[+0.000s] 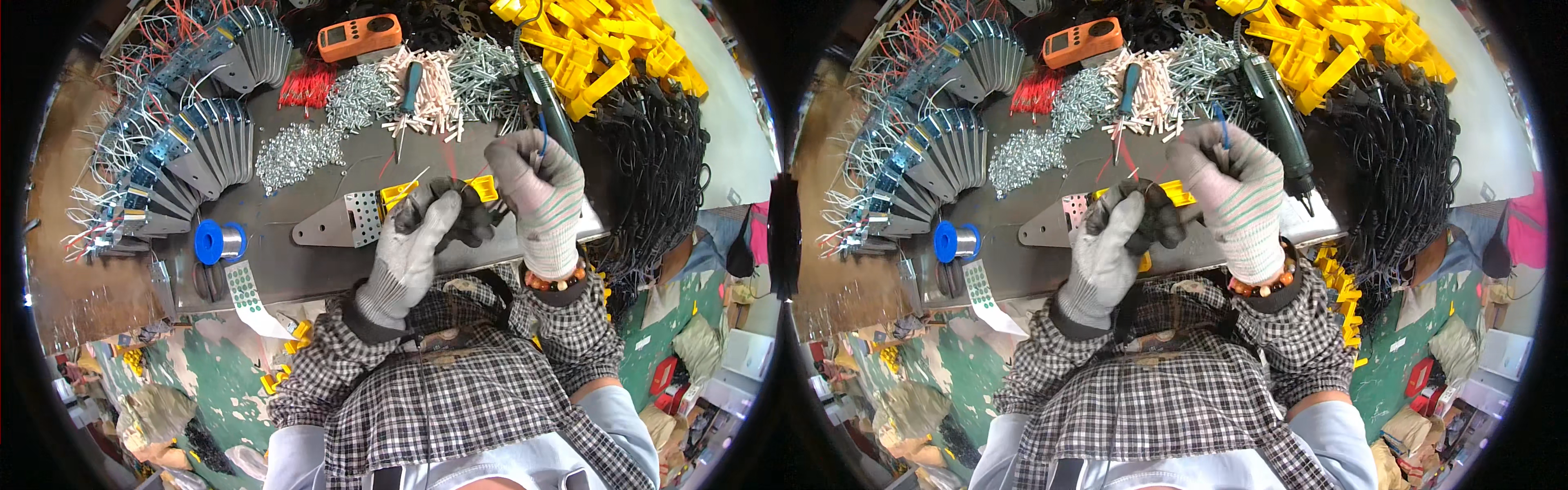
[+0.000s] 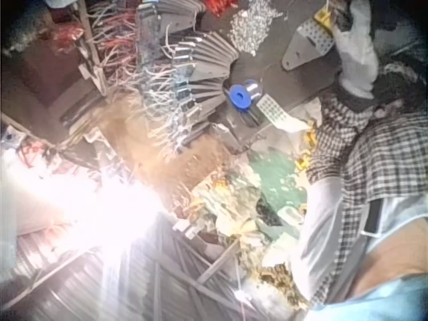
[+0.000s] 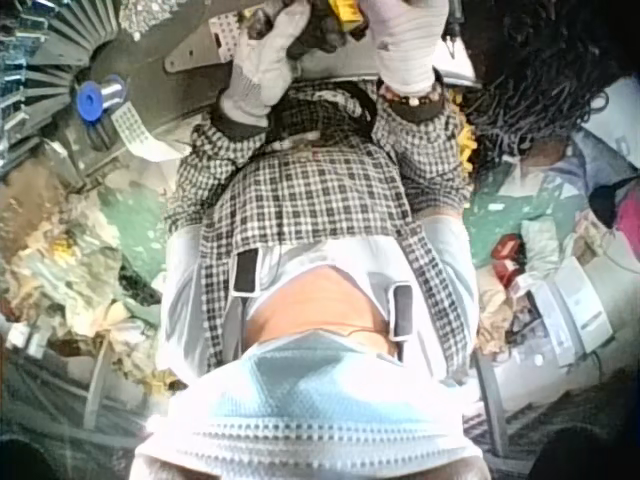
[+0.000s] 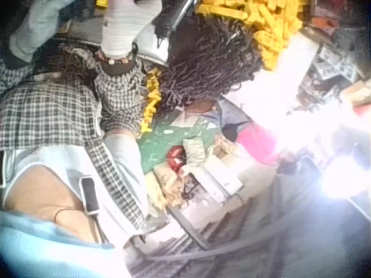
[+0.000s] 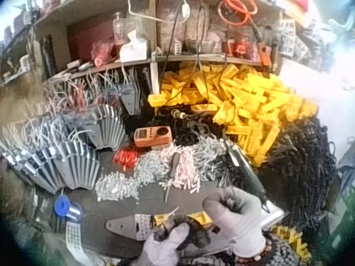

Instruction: Assembling electronic components by soldering wires and screwing them into a yellow plastic housing.

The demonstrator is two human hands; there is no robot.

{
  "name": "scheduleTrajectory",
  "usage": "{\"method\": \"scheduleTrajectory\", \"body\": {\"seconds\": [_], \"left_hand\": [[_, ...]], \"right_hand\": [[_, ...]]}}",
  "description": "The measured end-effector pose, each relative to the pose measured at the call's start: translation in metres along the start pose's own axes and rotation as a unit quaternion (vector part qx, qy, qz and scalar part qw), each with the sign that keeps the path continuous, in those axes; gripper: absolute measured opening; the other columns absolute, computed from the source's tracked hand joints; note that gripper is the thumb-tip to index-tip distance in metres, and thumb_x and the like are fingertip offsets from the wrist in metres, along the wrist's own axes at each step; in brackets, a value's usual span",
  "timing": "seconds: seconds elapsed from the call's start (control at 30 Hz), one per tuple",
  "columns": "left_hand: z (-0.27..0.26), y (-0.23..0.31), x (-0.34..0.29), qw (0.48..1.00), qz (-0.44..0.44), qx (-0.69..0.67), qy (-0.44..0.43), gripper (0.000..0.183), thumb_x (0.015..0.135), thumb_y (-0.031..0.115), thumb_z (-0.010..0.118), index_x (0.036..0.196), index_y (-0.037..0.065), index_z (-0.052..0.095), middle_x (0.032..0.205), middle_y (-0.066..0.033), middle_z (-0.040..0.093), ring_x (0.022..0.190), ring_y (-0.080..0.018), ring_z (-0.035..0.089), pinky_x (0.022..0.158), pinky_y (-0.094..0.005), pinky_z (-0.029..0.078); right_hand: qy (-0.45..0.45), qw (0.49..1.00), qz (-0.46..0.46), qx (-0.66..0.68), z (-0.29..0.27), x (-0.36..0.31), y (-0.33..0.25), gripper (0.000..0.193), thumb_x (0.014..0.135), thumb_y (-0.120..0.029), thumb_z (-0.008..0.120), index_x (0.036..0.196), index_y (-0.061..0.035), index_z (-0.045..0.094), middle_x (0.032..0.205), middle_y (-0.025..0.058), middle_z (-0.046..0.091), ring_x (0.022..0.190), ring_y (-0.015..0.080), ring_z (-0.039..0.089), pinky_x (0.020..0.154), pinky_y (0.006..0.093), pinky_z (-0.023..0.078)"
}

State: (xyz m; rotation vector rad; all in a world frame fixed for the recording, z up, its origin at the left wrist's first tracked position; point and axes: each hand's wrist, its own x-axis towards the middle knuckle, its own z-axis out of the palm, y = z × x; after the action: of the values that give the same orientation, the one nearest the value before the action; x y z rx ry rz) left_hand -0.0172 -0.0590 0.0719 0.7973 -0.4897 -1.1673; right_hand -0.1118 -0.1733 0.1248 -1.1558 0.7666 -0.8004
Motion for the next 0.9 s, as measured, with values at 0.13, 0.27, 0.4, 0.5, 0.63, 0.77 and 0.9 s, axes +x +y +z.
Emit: {"method": "scheduleTrajectory", "body": {"seconds": [0.13,0.27,0.4,0.5,0.63,0.77,0.9], "left_hand": [[-0.004,0.033,0.004,0.989,0.003,0.136,0.053,0.021,0.096,0.016,0.061,0.109,-0.001,0.062,0.086,-0.0074,0.068,0.075,-0.0143,0.066,0.064,-0.0279,0.055],[-0.056,0.066,0.009,0.92,0.063,0.347,0.17,0.014,0.094,0.013,0.065,0.099,0.0,0.066,0.076,-0.0013,0.065,0.067,-0.0073,0.062,0.06,-0.0194,0.05],[-0.107,0.048,0.021,0.765,0.219,0.578,0.181,0.015,0.087,0.014,0.072,0.093,0.0,0.068,0.095,-0.0067,0.065,0.081,-0.0137,0.064,0.071,-0.0268,0.052],[-0.091,0.036,0.028,0.775,0.158,0.593,0.151,0.016,0.085,0.014,0.071,0.094,0.001,0.069,0.107,-0.0087,0.064,0.093,-0.0198,0.064,0.081,-0.0303,0.051],[-0.095,0.026,0.028,0.746,0.167,0.635,0.114,0.02,0.083,0.022,0.073,0.094,0.005,0.071,0.106,-0.0085,0.067,0.094,-0.0287,0.064,0.084,-0.0368,0.051],[-0.088,0.023,0.033,0.77,0.158,0.611,0.09,0.019,0.081,0.018,0.073,0.096,0.006,0.07,0.097,-0.0085,0.068,0.09,-0.0288,0.064,0.082,-0.0373,0.051],[-0.079,0.027,0.035,0.75,0.163,0.639,0.05,0.016,0.085,0.013,0.069,0.095,0.001,0.066,0.098,-0.0128,0.066,0.09,-0.0274,0.064,0.082,-0.035,0.05]], "right_hand": [[-0.095,0.982,-0.037,-0.158,0.0,-0.003,0.0,0.007,0.087,-0.007,0.067,0.091,-0.0015,0.069,0.074,0.0,0.066,0.066,0.0024,0.056,0.058,0.0191,0.045],[-0.106,0.916,-0.162,-0.352,-0.025,0.021,-0.038,0.009,0.085,-0.001,0.065,0.093,0.0011,0.068,0.072,0.0019,0.064,0.064,0.0046,0.058,0.058,0.0225,0.047],[-0.258,0.691,-0.262,-0.622,-0.005,0.033,0.001,0.026,0.083,-0.009,0.069,0.107,-0.0005,0.066,0.101,0.0123,0.064,0.085,0.028,0.066,0.072,0.0359,0.054],[-0.338,0.655,-0.297,-0.607,-0.008,0.056,0.031,0.03,0.078,-0.015,0.068,0.106,-0.0041,0.067,0.092,0.0116,0.059,0.082,0.033,0.058,0.072,0.0412,0.05],[-0.371,0.635,-0.357,-0.576,-0.02,0.056,0.032,0.021,0.078,-0.013,0.071,0.096,-0.002,0.068,0.098,0.0139,0.061,0.085,0.0349,0.061,0.076,0.0408,0.051],[-0.346,0.749,-0.211,-0.525,-0.023,0.046,0.036,0.018,0.083,-0.012,0.068,0.096,0.0003,0.065,0.095,0.0185,0.059,0.087,0.0386,0.059,0.075,0.0419,0.048],[-0.302,0.78,-0.254,-0.485,-0.02,0.042,0.045,0.016,0.085,-0.011,0.067,0.096,0.0003,0.063,0.09,0.0175,0.06,0.086,0.036,0.061,0.076,0.0393,0.048]]}}
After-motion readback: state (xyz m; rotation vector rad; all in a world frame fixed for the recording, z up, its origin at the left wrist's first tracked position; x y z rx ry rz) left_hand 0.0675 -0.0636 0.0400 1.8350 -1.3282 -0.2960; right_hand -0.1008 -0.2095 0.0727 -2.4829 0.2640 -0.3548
